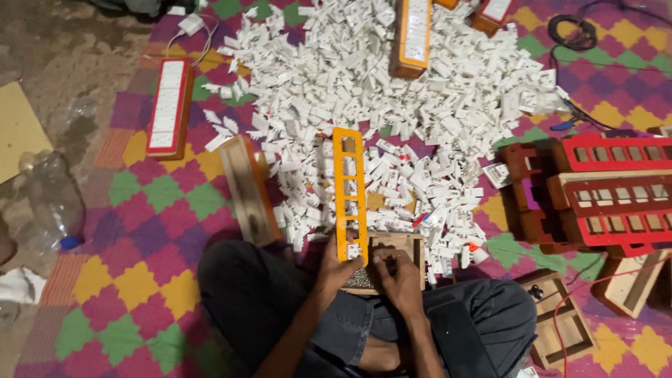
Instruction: The person sits on a mat and inserts small white plastic electrical components into slots on a red wooden board. They pick up each component from a large pile on the floor and place it into the board one by one.
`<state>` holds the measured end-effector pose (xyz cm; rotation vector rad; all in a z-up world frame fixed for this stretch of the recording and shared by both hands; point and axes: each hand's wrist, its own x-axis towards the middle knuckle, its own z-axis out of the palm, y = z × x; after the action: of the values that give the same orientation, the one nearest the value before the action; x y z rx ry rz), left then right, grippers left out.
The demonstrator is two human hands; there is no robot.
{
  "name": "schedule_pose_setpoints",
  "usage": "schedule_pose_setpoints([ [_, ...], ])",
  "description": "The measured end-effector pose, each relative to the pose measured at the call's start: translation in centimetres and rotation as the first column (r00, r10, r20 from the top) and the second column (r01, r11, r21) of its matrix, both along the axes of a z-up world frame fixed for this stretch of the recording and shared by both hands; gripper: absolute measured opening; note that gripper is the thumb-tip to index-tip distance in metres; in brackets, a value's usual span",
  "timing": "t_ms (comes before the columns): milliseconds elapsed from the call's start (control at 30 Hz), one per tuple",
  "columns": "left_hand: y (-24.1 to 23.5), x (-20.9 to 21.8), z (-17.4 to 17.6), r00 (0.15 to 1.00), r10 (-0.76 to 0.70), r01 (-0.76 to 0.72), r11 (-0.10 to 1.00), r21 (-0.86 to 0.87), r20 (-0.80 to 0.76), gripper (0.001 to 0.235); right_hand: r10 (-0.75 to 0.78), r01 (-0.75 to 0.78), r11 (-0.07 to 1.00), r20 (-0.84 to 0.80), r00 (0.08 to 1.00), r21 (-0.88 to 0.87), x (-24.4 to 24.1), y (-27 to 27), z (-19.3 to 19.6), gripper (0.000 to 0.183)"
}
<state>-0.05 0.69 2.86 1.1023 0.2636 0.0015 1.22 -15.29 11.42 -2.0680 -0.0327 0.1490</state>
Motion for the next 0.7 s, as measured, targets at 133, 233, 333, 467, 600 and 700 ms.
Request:
schedule_pose_setpoints([
  [133, 0.3, 0.4, 0.4, 0.978, 0.046, -0.028, 0.996, 0.089, -0.204, 0.036, 0.017, -0.017, 0.999, -0.009, 1.000, -0.046, 0.6, 0.1, 0.1, 0.026],
  [233, 0.7, 0.2, 0.1, 0.982, 0.085, -0.087, 0.996, -0.003, -0.170, 0.031, 0.031, -0.022, 0.995, 0.093, 0.995, -0.096, 3.7, -0.8, -1.1, 0.022],
  [333, 0.8, 0.2, -0.8, 0.969, 0.104, -0.129, 0.986, -0.102, -0.224, 0.034, -0.005, 0.047, 0.942, 0.127, 0.992, -0.333, 10.1, -1.0, -3.7, 0.026],
  [467, 0.7, 0.4, -1.9, 0.951, 0.116, -0.169, 0.972, -0.164, -0.288, 0.047, 0.165, -0.107, 0.930, 0.141, 0.976, -0.353, 16.5, -0.2, -7.3, 0.053],
  [600, 0.8, 1.1, -1.5, 0.934, 0.090, -0.131, 0.986, -0.099, -0.346, 0.064, 0.189, -0.088, 0.797, 0.107, 0.976, -0.598, 16.9, 1.4, -7.6, 0.042],
  [700, 0.6, 0.4, -0.2, 0.987, 0.048, -0.059, 0.996, -0.065, -0.153, 0.061, 0.133, 0.007, 0.856, 0.232, 0.964, -0.517, 14.9, 1.3, -6.1, 0.045],
])
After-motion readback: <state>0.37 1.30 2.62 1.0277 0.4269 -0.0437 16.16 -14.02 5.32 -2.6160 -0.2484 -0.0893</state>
